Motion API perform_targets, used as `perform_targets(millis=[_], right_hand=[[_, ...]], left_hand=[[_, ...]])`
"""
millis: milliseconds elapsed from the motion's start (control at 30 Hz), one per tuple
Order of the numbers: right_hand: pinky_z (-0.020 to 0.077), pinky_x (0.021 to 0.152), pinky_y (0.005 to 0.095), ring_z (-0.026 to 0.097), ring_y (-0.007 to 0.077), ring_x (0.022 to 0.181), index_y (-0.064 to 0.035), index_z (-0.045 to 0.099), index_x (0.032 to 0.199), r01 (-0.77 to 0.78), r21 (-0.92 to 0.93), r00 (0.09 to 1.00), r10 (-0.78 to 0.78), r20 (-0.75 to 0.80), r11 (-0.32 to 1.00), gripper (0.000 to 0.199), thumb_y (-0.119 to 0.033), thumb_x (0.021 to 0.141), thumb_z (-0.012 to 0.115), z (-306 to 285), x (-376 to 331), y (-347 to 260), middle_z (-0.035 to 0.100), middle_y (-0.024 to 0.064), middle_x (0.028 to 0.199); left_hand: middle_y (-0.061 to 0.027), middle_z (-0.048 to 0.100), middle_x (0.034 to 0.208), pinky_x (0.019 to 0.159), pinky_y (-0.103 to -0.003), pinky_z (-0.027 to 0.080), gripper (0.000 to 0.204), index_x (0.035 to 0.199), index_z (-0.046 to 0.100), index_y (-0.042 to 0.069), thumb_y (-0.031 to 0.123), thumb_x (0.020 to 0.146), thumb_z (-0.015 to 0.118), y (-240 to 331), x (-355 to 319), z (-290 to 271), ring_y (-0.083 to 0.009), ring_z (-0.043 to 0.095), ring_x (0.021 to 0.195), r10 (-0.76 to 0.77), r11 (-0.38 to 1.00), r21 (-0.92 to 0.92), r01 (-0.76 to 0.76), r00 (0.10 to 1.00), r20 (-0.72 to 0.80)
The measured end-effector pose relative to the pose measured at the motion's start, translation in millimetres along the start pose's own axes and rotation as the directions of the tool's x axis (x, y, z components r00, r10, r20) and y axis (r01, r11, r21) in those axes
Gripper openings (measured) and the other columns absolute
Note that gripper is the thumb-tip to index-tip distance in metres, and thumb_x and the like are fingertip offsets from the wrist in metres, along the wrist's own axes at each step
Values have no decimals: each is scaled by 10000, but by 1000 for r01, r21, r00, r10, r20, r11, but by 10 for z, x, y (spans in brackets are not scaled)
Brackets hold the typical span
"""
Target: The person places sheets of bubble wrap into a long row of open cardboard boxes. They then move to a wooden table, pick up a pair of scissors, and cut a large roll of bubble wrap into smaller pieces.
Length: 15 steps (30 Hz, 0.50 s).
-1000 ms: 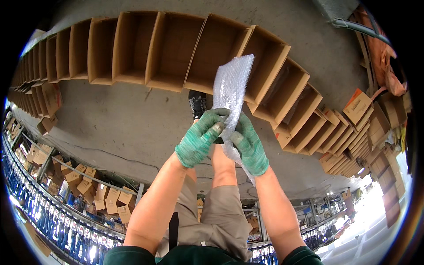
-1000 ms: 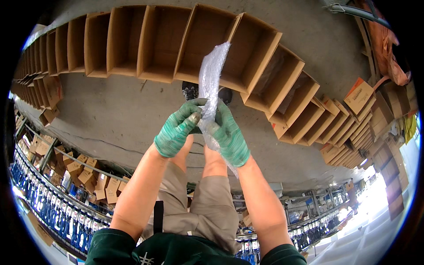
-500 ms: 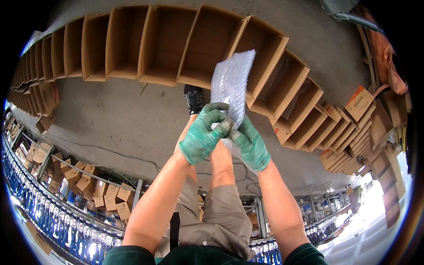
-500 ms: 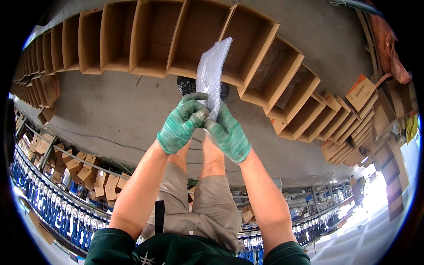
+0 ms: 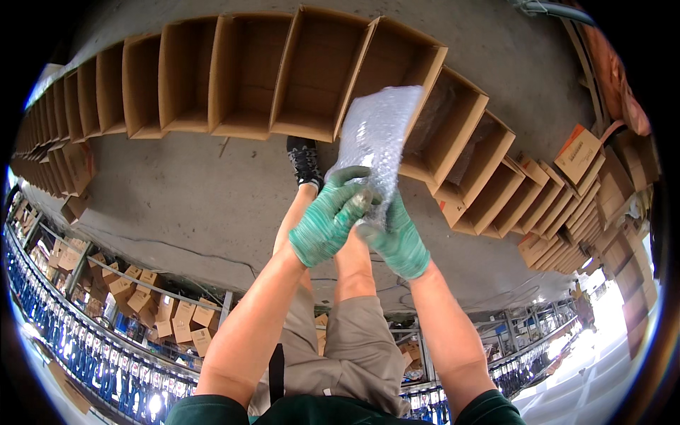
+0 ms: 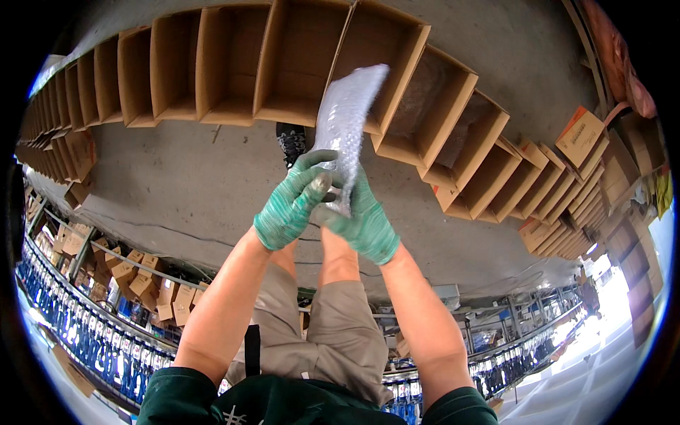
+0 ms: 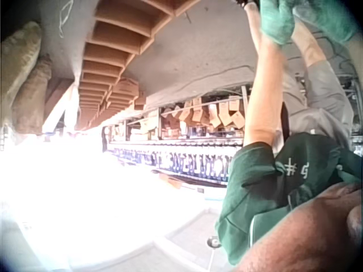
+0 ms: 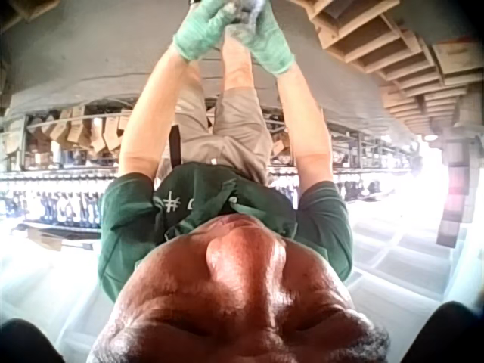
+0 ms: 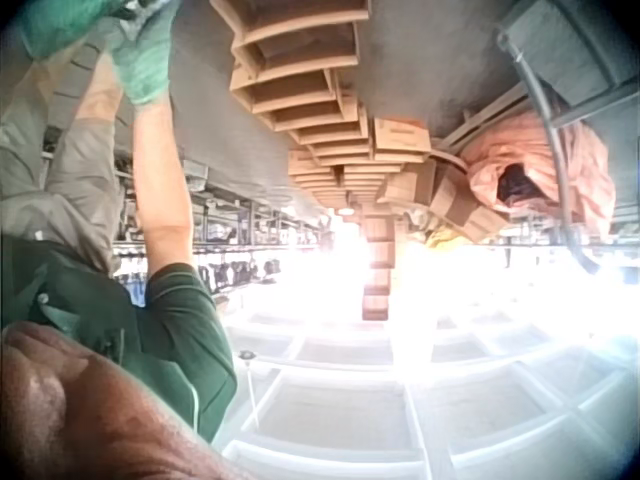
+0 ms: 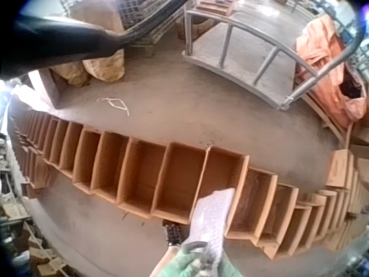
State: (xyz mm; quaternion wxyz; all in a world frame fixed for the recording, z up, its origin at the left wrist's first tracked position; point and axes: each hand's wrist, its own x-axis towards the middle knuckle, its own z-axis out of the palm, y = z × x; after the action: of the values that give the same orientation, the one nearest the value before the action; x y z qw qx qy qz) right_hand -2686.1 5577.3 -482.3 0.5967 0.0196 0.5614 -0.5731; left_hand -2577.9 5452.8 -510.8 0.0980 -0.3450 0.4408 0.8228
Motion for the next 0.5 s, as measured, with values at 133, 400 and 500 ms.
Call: perform_targets(millis=[133,400,500], right_hand=[[386,1094,329,497,199,1278,-49,281,1558,47,-306,926,-157,-344,951,733,37,870,520,-105,-130,164,516,101,1391],[181,1246,447,161,393,1525,-101,78,1622,-108,-755,699,-491,-521,647,940,74,794,486,-64,1053,67,109,237,1660],[139,1263,459,78,452,1527,-80,41,1616,-248,-714,713,-376,-592,654,935,83,807,480,-296,2346,587,37,232,1669]], left_hand=[[-140,477,1465,1076,-428,453,681,1480,392,-45,468,1044,489,83,170,200,-238,527,1288,18,964,-262,34,982,190],[-133,600,1347,1083,-419,441,538,1344,567,12,457,1064,451,-310,483,77,-256,565,1268,-137,845,-535,-10,963,-233],[-168,581,1350,1066,-454,463,555,1336,540,-20,452,1053,472,-442,163,-445,-284,562,1247,-250,903,-421,85,900,-356]])
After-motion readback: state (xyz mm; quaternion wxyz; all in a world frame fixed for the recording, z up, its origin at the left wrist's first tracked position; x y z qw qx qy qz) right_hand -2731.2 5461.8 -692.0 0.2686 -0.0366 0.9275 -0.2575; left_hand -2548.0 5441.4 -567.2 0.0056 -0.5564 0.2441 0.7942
